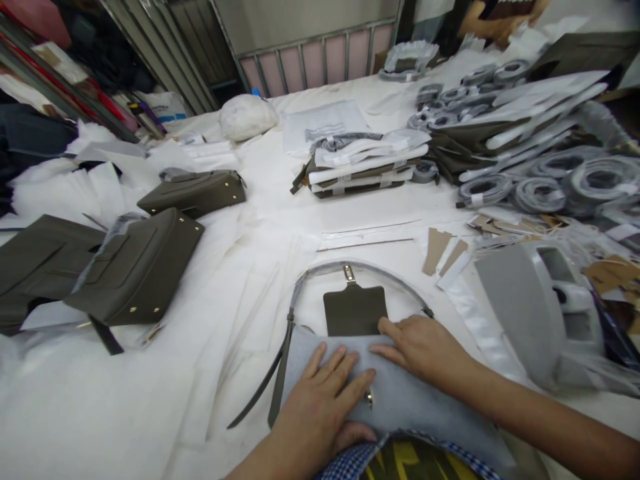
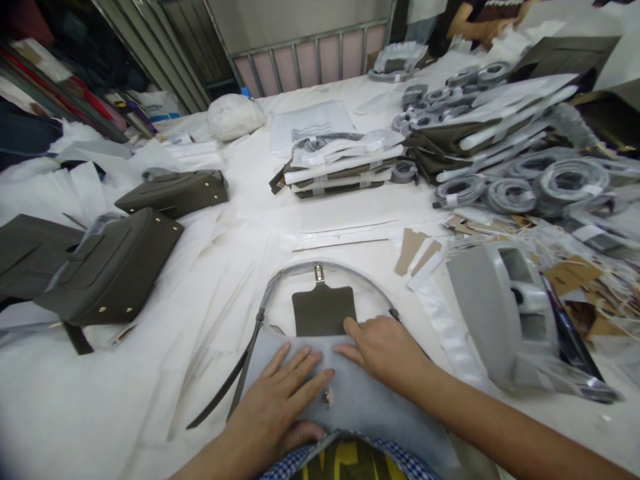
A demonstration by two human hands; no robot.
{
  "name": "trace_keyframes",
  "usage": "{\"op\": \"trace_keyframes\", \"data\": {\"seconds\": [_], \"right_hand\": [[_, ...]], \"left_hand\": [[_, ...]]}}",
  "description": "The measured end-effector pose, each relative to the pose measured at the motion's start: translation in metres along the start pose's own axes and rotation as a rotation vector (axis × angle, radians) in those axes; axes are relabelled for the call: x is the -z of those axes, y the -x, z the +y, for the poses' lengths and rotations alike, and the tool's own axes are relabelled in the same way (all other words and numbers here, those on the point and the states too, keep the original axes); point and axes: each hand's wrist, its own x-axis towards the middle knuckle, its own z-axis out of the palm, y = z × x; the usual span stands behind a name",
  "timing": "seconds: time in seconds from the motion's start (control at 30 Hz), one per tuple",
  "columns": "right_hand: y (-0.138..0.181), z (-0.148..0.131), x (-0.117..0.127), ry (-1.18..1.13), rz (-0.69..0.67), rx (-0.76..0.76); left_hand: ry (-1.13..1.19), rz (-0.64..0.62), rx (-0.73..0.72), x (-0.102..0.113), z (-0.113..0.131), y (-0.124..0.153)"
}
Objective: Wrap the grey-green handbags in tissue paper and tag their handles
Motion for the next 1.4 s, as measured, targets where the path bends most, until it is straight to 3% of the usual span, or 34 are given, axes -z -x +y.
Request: {"op": "trace_keyframes", "data": {"seconds": [0.13,0.33,0.43,0.57,0.7,0.8,0.9,1.0,1.2,1.4], "right_hand": [[0.0,-0.001,0.004,0.002,-0.033,-0.009],[0.006,-0.006,0.011,-0.01,-0.047,-0.017],[0.0,-0.004,0.023,-0.082,0.008,0.035],[-0.035,0.004,0.035,-0.233,0.181,-0.028],[-0.085,0.01,0.036,-0.472,0.091,-0.227],[-0.097,0.005,0.041,-0.561,0.058,-0.259],[-0.073,-0.006,0.054,-0.746,0.124,-0.228],[-0.029,-0.02,0.063,-0.912,0.131,-0.071],[0.033,-0.037,0.042,-0.597,0.062,0.251],[0.041,-0.038,0.015,-0.462,0.079,0.309]], "left_hand": [[0.024,-0.117,0.012,0.004,0.005,0.014],[-0.006,-0.091,0.032,-0.01,0.006,0.016],[-0.029,-0.065,0.028,-0.011,0.007,0.017],[-0.057,-0.02,0.012,-0.012,0.008,0.019],[-0.061,0.001,0.005,-0.014,0.006,0.021],[-0.05,0.001,0.007,-0.014,0.006,0.022],[-0.034,0.009,0.006,-0.013,0.006,0.022],[-0.018,0.028,0.008,-0.013,0.007,0.022],[0.005,0.088,0.011,-0.013,0.011,0.023],[0.004,0.13,0.001,-0.017,0.012,0.023]]}}
